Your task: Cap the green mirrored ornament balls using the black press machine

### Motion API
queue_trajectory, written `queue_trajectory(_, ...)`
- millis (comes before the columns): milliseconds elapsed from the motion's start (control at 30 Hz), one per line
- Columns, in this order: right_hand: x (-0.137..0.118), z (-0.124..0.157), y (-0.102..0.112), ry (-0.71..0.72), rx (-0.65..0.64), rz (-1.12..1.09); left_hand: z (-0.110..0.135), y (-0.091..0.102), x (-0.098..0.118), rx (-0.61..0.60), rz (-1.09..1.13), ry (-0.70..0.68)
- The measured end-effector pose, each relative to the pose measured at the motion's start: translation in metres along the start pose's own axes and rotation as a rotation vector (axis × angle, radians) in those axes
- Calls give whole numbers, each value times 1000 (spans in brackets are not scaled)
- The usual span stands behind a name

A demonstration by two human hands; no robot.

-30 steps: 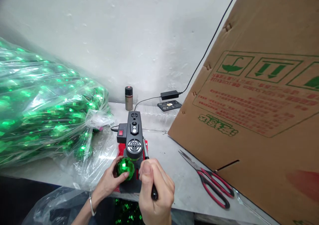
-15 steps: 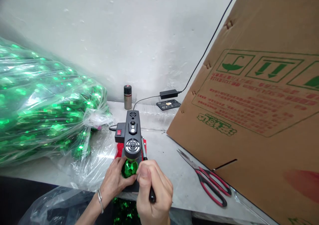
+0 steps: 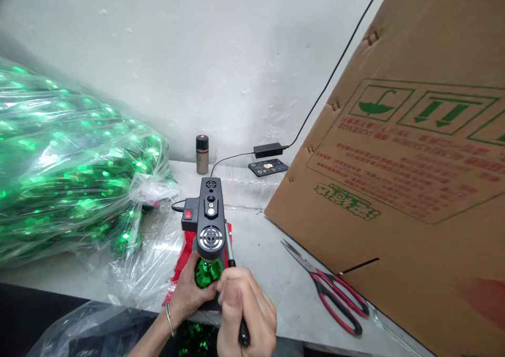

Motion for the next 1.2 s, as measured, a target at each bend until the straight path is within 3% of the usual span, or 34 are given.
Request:
queue_trajectory(200,5,18,0,-31,102,40,2,-1,0,-4,12,45)
queue_trajectory(333,8,26,-1,-37,69,81,2,-1,0,-15,7,73)
queue_trajectory(567,14,36,-1,-105,119,61,0,-2,2,-39,8,110)
queue_trajectory(1200,20,41,-5,-53,225,38,1,-3,2,-37,1,128)
Point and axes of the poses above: each hand's wrist, its own z-axis away from the middle knuckle, its own y-axis out of the back of the hand, x = y × z, the point moved 4 cm from there along -z, towards the middle knuckle, and after that the axes turned 1 degree about -y, right-handed, at the moved point
